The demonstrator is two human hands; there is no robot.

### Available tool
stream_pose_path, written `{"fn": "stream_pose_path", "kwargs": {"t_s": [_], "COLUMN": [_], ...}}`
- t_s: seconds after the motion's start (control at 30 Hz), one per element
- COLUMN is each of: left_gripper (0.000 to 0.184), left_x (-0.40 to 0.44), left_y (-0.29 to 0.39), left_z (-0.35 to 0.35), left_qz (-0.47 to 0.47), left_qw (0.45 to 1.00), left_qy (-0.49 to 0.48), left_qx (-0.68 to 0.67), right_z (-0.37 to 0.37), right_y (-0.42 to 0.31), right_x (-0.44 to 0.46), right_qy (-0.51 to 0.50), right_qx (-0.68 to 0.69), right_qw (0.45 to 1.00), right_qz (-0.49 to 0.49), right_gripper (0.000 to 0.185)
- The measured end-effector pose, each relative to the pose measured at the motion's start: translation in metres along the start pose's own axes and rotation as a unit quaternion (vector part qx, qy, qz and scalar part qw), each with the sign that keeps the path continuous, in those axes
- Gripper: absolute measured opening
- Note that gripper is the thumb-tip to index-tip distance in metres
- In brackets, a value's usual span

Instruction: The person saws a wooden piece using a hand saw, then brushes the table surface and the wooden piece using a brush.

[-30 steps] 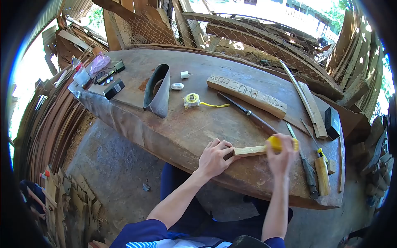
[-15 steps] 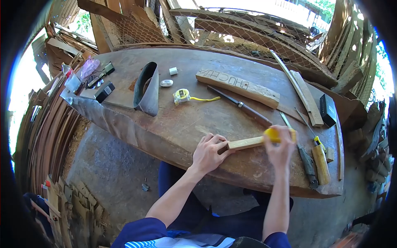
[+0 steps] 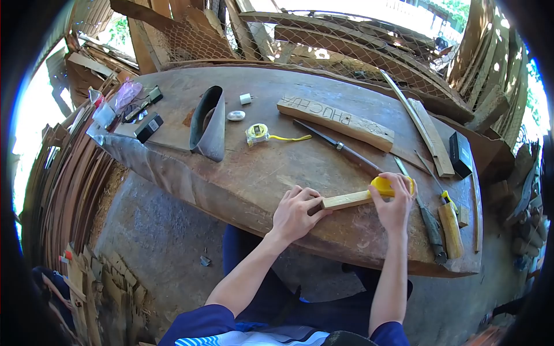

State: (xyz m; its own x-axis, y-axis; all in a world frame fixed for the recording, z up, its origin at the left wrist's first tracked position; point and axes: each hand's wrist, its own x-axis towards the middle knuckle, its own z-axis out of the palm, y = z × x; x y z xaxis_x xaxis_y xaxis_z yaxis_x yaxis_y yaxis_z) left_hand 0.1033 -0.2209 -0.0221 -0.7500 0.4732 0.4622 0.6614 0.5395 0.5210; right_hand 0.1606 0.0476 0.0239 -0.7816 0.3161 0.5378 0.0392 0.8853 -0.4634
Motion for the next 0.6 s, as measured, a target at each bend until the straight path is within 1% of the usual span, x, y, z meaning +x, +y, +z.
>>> {"fn": "stream_pose_path", "kwargs": {"t_s": [0.1, 0.17, 0.27, 0.37, 0.43, 0.47, 0.5, 0.57, 0.6], "left_gripper": [0.033, 0.033, 0.032, 0.032, 0.030, 0.029, 0.027, 0.030, 0.032], "left_x": [-0.001, -0.002, -0.002, -0.001, -0.001, 0.000, -0.001, -0.002, -0.001], "left_y": [0.000, -0.004, -0.005, 0.001, 0.002, 0.002, 0.001, 0.001, 0.001], "left_z": [-0.001, 0.002, 0.002, -0.002, -0.001, 0.000, 0.000, -0.001, -0.002], "left_qz": [-0.014, -0.006, 0.001, -0.011, -0.014, -0.010, -0.007, -0.009, -0.007], "left_qw": [1.000, 1.000, 1.000, 1.000, 1.000, 1.000, 1.000, 1.000, 1.000], "left_qy": [-0.011, -0.014, -0.014, -0.018, -0.016, -0.009, -0.002, -0.008, -0.014], "left_qx": [-0.004, 0.021, 0.019, 0.001, -0.003, -0.001, 0.002, 0.003, 0.004], "right_z": [0.024, 0.040, 0.041, 0.021, 0.010, 0.009, 0.012, 0.022, 0.028], "right_y": [-0.053, -0.089, -0.089, -0.046, -0.005, 0.003, -0.003, -0.030, -0.050], "right_x": [-0.016, -0.029, -0.031, -0.015, -0.007, -0.002, -0.002, -0.009, -0.015], "right_qy": [-0.018, -0.039, -0.039, -0.034, -0.009, 0.004, 0.003, 0.003, -0.004], "right_qx": [0.038, 0.068, 0.094, 0.047, 0.060, 0.069, 0.050, 0.012, 0.015], "right_qw": [0.997, 0.991, 0.988, 0.994, 0.997, 0.998, 0.998, 0.999, 0.996], "right_qz": [-0.067, -0.106, -0.120, -0.093, -0.038, -0.012, -0.025, -0.049, -0.087], "right_gripper": [0.034, 0.033, 0.034, 0.037, 0.038, 0.039, 0.039, 0.039, 0.038]}}
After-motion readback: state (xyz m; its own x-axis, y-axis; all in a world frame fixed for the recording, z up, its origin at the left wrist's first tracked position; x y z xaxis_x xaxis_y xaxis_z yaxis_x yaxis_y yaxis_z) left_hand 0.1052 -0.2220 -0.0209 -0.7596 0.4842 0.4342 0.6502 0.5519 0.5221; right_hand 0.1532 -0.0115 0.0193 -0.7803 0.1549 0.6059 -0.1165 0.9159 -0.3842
